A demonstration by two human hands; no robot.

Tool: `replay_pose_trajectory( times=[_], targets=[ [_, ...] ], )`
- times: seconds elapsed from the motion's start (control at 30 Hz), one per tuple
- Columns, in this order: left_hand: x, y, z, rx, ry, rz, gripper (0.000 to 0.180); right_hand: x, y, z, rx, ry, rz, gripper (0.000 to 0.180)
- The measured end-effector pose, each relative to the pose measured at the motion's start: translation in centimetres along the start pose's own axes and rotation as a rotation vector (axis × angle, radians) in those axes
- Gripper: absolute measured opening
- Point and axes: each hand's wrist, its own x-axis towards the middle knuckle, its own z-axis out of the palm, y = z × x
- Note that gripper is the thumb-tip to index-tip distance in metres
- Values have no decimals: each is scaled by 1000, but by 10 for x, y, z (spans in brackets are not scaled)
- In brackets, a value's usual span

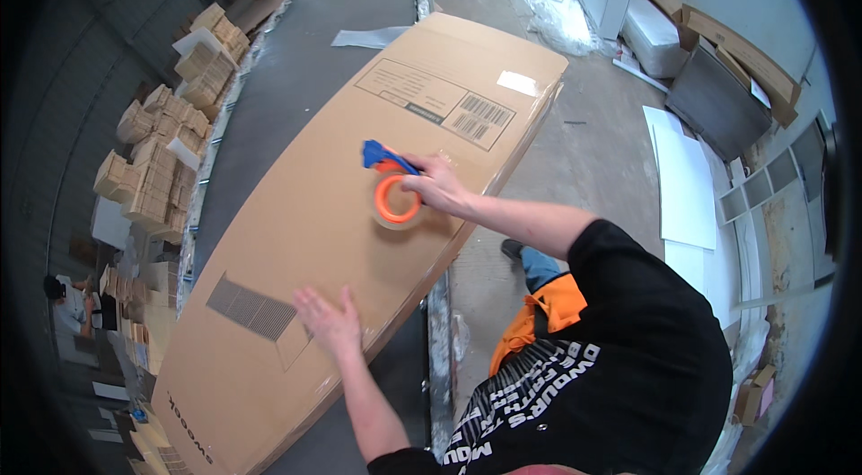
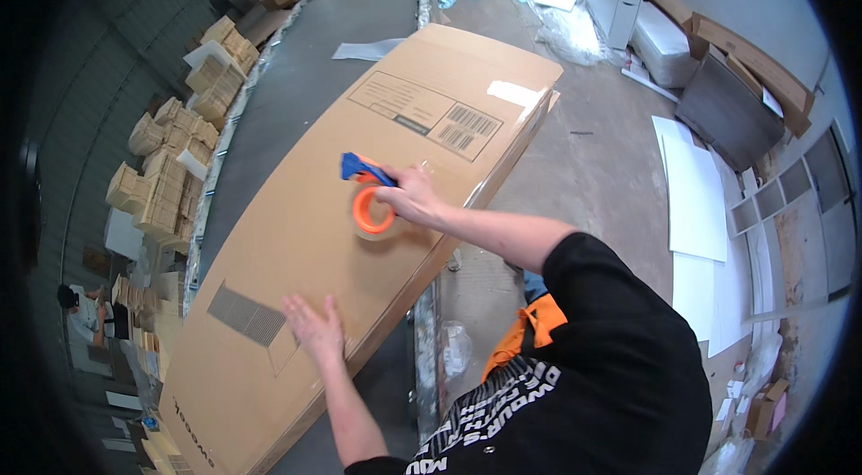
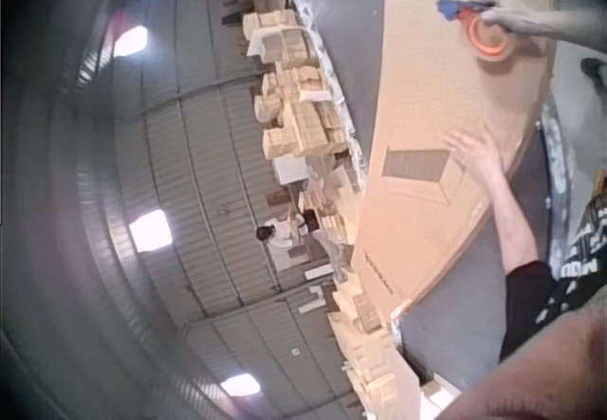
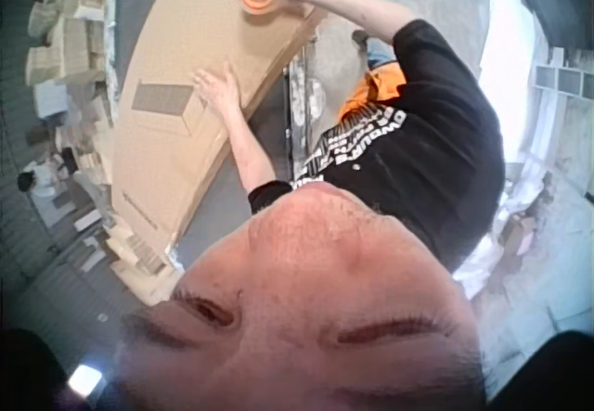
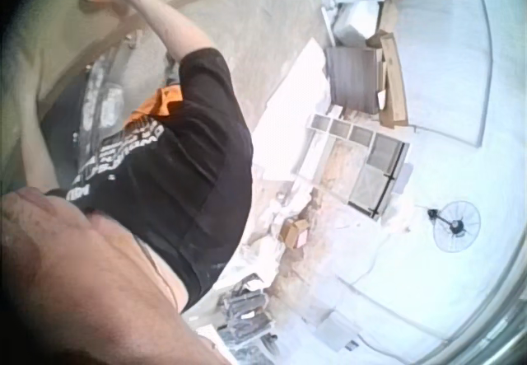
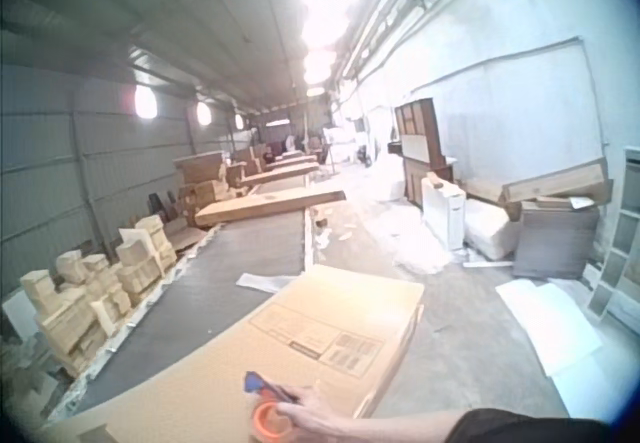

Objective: The person packs a large white furniture panel into a cardboard box by hand. They place the panel inside the box on a conveyor belt, add protective foam pieces, fold the cardboard flaps, and seal the box using a tape dispenser.

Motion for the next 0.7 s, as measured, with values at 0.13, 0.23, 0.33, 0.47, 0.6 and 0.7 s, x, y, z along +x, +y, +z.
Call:
replay_pose_trajectory(
  times=[0.13, 0.23, 0.33, 0.47, 0.6, 0.7],
  targets=[
    [-6, -6, -10, -127, 93, -69, 69, 98, 31, -7, -282, -339, -109, 66],
    [-15, -3, -18, -87, 130, -197, 67, 158, 42, -53, -402, -412, -352, 71],
    [-24, -7, -23, -27, 115, -229, 65, 233, 60, -142, -622, -353, -258, 72],
    [-20, -3, -24, 267, 106, -209, 62, 307, 121, -240, -1094, -87, -112, 95],
    [-34, 3, -20, 522, 216, -400, 59, 325, 127, -253, -1000, -170, -115, 108],
    [-62, 36, 2, 598, 453, -472, 60, 330, 139, -266, -883, -101, -65, 114]
  ],
)
